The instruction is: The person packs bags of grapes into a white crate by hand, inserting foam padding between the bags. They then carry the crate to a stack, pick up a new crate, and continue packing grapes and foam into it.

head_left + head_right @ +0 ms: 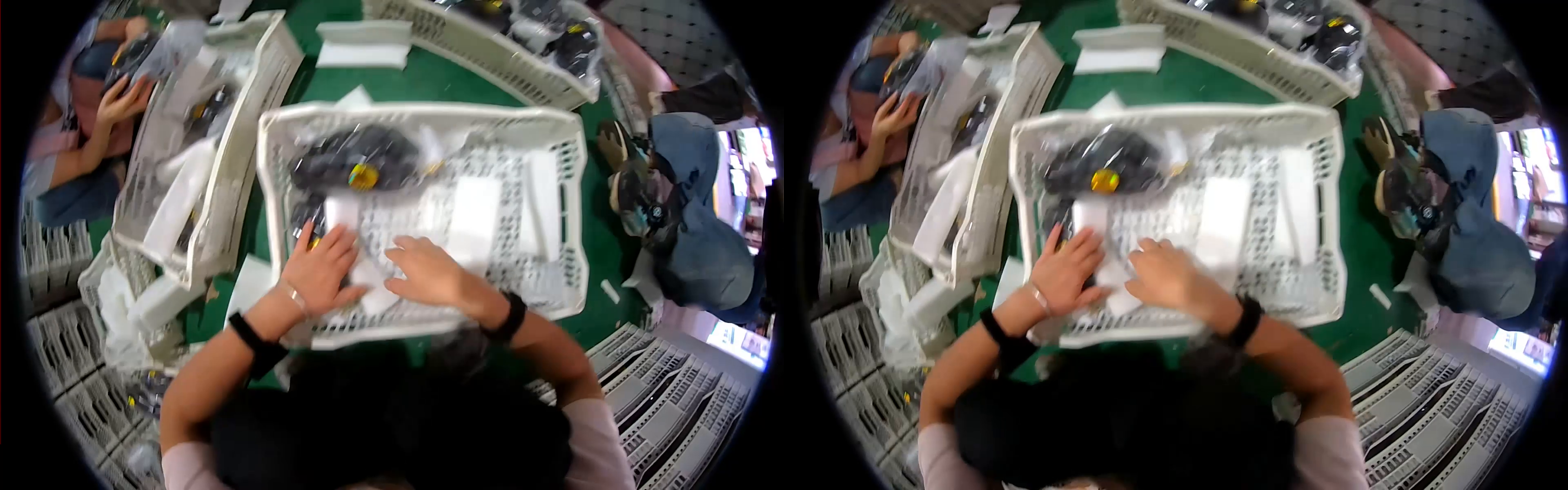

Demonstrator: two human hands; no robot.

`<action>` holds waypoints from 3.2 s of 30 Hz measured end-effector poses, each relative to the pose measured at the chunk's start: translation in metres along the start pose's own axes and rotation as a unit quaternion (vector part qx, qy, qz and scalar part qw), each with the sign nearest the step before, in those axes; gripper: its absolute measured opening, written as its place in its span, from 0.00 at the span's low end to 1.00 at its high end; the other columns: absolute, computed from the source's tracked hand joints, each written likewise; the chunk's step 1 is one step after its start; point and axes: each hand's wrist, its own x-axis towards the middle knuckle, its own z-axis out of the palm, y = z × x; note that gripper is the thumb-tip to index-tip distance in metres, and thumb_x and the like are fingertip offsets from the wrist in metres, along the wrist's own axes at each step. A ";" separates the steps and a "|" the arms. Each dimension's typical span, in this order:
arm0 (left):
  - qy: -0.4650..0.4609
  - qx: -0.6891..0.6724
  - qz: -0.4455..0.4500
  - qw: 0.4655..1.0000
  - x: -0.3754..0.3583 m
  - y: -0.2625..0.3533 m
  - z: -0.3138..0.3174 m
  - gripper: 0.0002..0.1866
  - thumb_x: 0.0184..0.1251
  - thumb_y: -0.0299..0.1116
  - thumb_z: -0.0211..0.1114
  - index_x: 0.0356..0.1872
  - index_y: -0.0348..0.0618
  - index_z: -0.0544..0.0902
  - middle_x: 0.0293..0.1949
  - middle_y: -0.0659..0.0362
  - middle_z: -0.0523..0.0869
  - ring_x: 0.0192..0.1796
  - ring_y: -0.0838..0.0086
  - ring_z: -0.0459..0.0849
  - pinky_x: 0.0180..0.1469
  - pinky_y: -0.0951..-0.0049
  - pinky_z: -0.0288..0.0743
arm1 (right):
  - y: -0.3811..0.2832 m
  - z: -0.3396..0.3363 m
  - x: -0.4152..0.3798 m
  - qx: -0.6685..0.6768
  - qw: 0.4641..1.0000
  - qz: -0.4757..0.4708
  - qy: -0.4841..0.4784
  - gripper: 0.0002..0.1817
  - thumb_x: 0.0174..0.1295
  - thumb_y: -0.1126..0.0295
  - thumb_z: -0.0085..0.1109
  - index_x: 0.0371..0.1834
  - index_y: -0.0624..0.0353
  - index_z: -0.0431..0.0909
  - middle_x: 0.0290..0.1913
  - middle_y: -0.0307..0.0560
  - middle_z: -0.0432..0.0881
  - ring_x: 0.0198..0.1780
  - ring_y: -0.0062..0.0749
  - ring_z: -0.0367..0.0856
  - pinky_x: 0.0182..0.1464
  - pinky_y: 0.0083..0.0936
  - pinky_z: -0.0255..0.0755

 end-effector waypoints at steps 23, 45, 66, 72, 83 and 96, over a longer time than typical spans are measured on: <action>-0.114 0.025 -0.076 0.990 0.010 0.015 -0.010 0.34 0.51 0.56 0.62 0.55 0.42 0.81 0.71 0.48 0.62 0.77 0.56 0.48 0.69 0.30 0.36 | 0.074 -0.052 -0.053 -0.264 0.906 0.212 0.254 0.51 0.45 0.67 0.73 0.73 0.64 0.53 0.71 0.76 0.50 0.72 0.64 0.54 0.71 0.46 0.53; -0.016 -0.116 -0.141 0.983 -0.008 0.003 -0.008 0.35 0.46 0.58 0.66 0.55 0.49 0.82 0.76 0.51 0.52 0.78 0.51 0.41 0.68 0.27 0.34 | -0.043 0.044 0.019 0.430 0.885 0.080 -0.157 0.29 0.58 0.81 0.55 0.66 0.61 0.63 0.58 0.48 0.76 0.58 0.33 0.75 0.54 0.26 0.72; 0.010 -0.085 -0.148 0.985 -0.001 0.003 0.002 0.37 0.40 0.56 0.69 0.54 0.47 0.81 0.76 0.51 0.53 0.78 0.50 0.40 0.66 0.25 0.37 | -0.010 -0.050 0.012 -0.233 0.926 -0.056 0.292 0.44 0.46 0.64 0.72 0.70 0.51 0.62 0.70 0.61 0.57 0.70 0.60 0.55 0.66 0.57 0.55; 0.048 -0.075 -0.158 0.983 0.001 0.008 0.007 0.31 0.44 0.55 0.68 0.48 0.46 0.83 0.75 0.51 0.54 0.78 0.51 0.42 0.66 0.26 0.39 | 0.087 -0.060 -0.090 -0.137 0.919 0.302 0.214 0.50 0.49 0.62 0.69 0.72 0.69 0.52 0.71 0.70 0.56 0.69 0.65 0.57 0.69 0.46 0.57; 0.051 -0.093 -0.157 0.982 0.004 0.004 0.021 0.31 0.33 0.46 0.69 0.43 0.39 0.81 0.75 0.44 0.53 0.76 0.41 0.44 0.66 0.25 0.37 | 0.112 -0.036 -0.073 -0.091 0.885 0.311 0.334 0.42 0.54 0.59 0.65 0.70 0.64 0.57 0.63 0.67 0.66 0.65 0.61 0.65 0.65 0.50 0.61; 0.037 -0.126 -0.159 0.979 -0.001 -0.002 0.027 0.33 0.30 0.48 0.69 0.42 0.37 0.82 0.75 0.41 0.52 0.76 0.38 0.43 0.68 0.27 0.35 | 0.153 -0.019 -0.051 0.025 0.933 0.191 0.305 0.38 0.58 0.50 0.61 0.63 0.69 0.65 0.58 0.68 0.72 0.64 0.58 0.68 0.68 0.44 0.59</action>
